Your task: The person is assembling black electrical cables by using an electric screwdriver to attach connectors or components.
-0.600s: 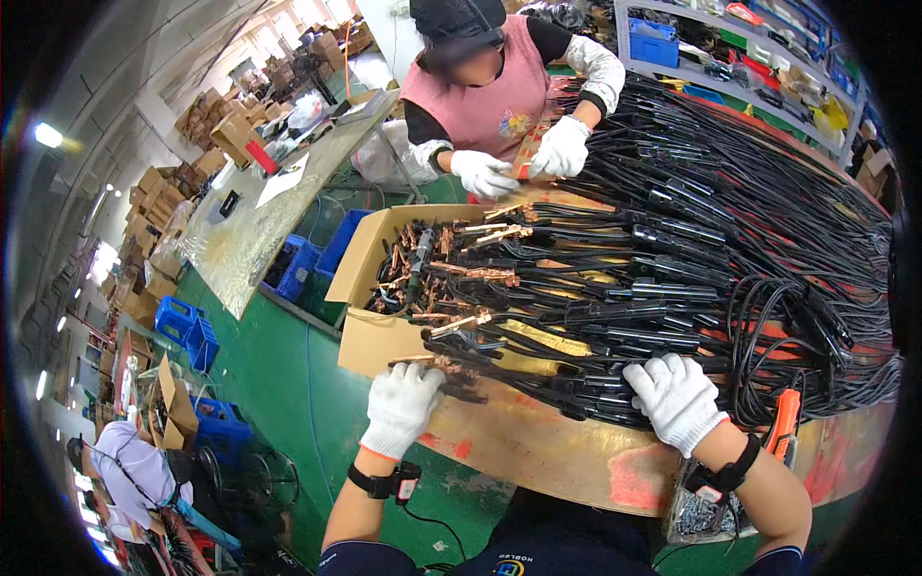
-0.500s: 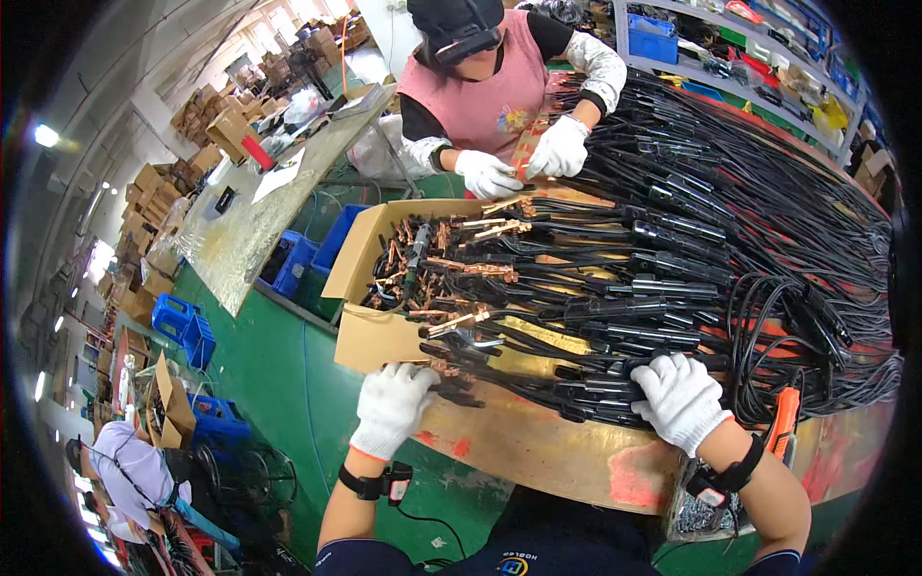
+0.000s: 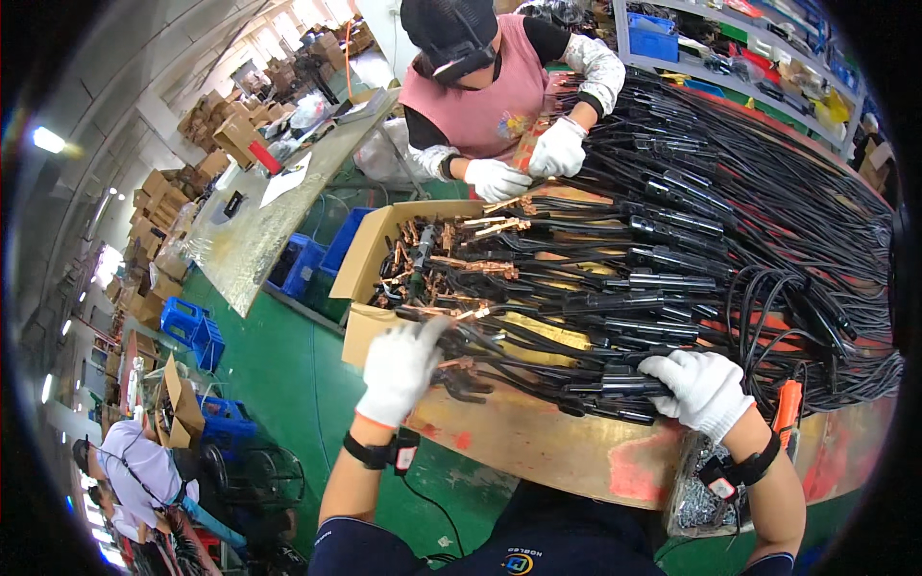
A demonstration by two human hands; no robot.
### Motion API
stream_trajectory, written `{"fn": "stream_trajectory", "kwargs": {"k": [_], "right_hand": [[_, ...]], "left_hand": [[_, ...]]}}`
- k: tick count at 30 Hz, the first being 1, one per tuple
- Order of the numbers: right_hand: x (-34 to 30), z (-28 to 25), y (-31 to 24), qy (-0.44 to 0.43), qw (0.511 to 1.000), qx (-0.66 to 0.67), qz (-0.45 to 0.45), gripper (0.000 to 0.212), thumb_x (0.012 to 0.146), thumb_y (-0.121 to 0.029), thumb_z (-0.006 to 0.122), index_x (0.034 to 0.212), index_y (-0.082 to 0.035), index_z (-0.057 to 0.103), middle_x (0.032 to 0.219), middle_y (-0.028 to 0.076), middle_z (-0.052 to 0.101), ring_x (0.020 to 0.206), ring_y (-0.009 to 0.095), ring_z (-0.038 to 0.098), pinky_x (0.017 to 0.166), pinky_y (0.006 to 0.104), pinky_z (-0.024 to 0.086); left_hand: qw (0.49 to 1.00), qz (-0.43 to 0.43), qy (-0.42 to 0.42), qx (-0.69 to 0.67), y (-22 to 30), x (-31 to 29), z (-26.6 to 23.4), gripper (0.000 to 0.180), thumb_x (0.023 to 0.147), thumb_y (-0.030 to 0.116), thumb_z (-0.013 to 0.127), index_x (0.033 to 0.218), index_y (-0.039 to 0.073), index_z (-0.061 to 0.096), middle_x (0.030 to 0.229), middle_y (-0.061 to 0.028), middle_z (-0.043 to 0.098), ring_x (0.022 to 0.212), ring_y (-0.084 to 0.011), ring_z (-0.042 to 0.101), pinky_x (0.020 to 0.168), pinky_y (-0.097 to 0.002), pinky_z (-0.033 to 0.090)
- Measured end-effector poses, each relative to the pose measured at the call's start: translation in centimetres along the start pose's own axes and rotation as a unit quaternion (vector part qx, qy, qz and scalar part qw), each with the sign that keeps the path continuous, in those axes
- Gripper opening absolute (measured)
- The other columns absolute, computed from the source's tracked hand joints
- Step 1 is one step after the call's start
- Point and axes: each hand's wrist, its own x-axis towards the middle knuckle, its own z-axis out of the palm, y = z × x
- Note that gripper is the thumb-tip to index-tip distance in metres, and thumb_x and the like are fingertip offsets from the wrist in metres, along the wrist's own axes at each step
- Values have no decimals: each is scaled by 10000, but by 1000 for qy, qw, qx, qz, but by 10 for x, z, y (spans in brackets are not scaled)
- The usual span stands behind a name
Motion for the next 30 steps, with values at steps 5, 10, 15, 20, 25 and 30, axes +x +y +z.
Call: {"fn": "stream_trajectory", "kwargs": {"k": [5, 10, 15, 20, 25, 30], "right_hand": [[-2, 1, -1, 3, 1000, 9, 16, 462, 757, -280, 741, 1190, -201, 602, 899, 81, 663, 802, 276, 676, 687, 381, 551], [-1, -10, -4, -47, 996, 74, 3, 457, 792, -343, 741, 1203, -196, 605, 966, 110, 640, 881, 324, 647, 752, 417, 535], [11, 3, -14, -16, 999, 41, -23, 339, 840, -286, 667, 1169, -228, 612, 972, 41, 626, 899, 274, 628, 751, 412, 523], [70, 8, -63, 225, 952, -119, -170, 241, 812, -207, 572, 1050, -210, 606, 782, -23, 474, 745, 156, 530, 648, 325, 430], [84, -17, -81, 218, 944, -100, -225, 270, 799, -208, 583, 1066, -214, 623, 815, -18, 498, 765, 153, 549, 711, 339, 464], [72, -40, -74, 267, 926, -122, -238, 283, 781, -222, 618, 1063, -248, 624, 813, -36, 523, 749, 128, 566, 765, 361, 492]], "left_hand": [[986, 161, -10, -33, 35, -30, 14, 236, 826, 312, 697, 1019, 179, 668, 716, -51, 622, 663, -265, 639, 575, -412, 495], [992, 77, -50, 92, 28, -41, 21, 217, 790, 337, 730, 960, 206, 690, 776, -31, 645, 747, -231, 652, 621, -378, 508], [994, 49, 100, -15, -1, -49, -23, 241, 706, 279, 772, 943, 242, 749, 856, -41, 654, 797, -256, 616, 726, -399, 480], [996, 36, 23, -78, 21, -37, -58, 240, 719, 205, 753, 955, 163, 745, 775, -70, 676, 768, -275, 630, 705, -390, 449], [982, 19, 39, -185, 42, -40, -64, 267, 747, 168, 733, 1008, 109, 727, 763, -111, 669, 730, -309, 616, 710, -400, 456], [952, 47, 86, -289, 71, -22, -45, 301, 779, 156, 729, 1073, 92, 711, 836, -102, 670, 788, -298, 612, 721, -403, 472]]}}
